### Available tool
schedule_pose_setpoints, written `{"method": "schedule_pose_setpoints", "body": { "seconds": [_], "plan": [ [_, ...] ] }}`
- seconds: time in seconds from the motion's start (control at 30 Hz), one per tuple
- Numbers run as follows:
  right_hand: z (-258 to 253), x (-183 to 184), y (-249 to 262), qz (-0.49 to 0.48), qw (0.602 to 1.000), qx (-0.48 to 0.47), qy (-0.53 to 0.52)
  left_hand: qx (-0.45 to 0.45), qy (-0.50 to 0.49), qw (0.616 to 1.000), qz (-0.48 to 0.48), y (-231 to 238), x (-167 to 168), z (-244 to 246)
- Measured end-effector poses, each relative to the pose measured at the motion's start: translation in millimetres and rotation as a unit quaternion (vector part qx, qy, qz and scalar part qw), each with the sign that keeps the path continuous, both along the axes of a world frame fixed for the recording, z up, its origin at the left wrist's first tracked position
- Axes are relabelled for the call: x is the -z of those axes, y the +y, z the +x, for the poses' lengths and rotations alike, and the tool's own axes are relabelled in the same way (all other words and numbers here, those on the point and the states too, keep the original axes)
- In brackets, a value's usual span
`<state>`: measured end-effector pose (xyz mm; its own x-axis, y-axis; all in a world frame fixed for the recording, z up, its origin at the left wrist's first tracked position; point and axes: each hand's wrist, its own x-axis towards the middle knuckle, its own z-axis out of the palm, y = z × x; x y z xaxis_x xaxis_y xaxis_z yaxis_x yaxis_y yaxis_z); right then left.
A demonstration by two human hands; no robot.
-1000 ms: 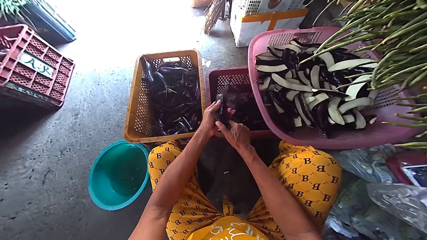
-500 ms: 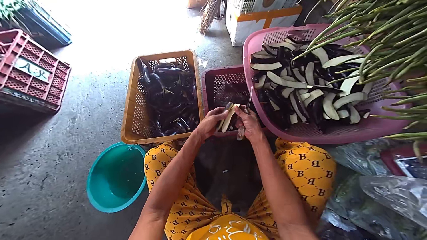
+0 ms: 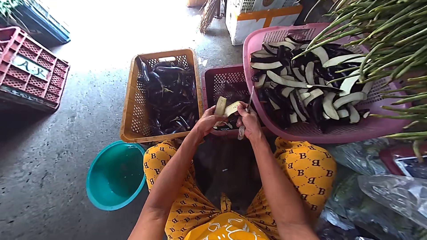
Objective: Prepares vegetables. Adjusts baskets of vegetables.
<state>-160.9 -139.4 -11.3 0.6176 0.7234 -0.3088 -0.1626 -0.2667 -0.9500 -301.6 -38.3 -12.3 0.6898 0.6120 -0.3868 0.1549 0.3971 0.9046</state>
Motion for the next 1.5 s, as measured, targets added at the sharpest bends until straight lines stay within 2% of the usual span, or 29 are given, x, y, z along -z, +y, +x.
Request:
{"method": "schedule_pose_setpoints", "body": {
  "seconds": [0.07,0.17,0.3,0.5,0.63,0.83,1.2,1.5],
  "plan": [
    [-3.4,-8.9,-10.4,-0.118,0.982,-0.044,-0.144,-0.011,0.067,0.996,0.065,3.7,0.8,-11.8],
    [-24.5,-31.6,-29.5,-0.228,0.937,-0.117,-0.237,-0.036,0.147,0.985,0.079,-4.3,-3.0,-35.4],
    [-61.2,-19.9,-66.1,-0.231,0.901,-0.194,-0.311,-0.107,0.218,0.968,0.065,-38.7,13.3,-45.0],
    [-90.5,12.2,-95.8,-0.189,0.859,-0.184,-0.439,-0.088,0.236,0.964,0.087,-53.7,29.2,-44.2],
    [-94.2,18.9,-100.8,-0.149,0.849,-0.172,-0.476,-0.09,0.23,0.965,0.087,-54.8,31.1,-42.8],
    [-96.3,30.7,-99.5,-0.148,0.82,-0.175,-0.524,-0.091,0.244,0.961,0.089,-55.7,32.9,-41.7],
    [-92.7,32.2,-102.6,-0.111,0.793,-0.169,-0.575,-0.108,0.225,0.966,0.073,-58.2,30.7,-40.3],
    [-100.4,22.6,-97.9,-0.16,0.775,-0.187,-0.581,-0.092,0.236,0.964,0.08,-61.0,29.9,-44.5]
  ]
}}
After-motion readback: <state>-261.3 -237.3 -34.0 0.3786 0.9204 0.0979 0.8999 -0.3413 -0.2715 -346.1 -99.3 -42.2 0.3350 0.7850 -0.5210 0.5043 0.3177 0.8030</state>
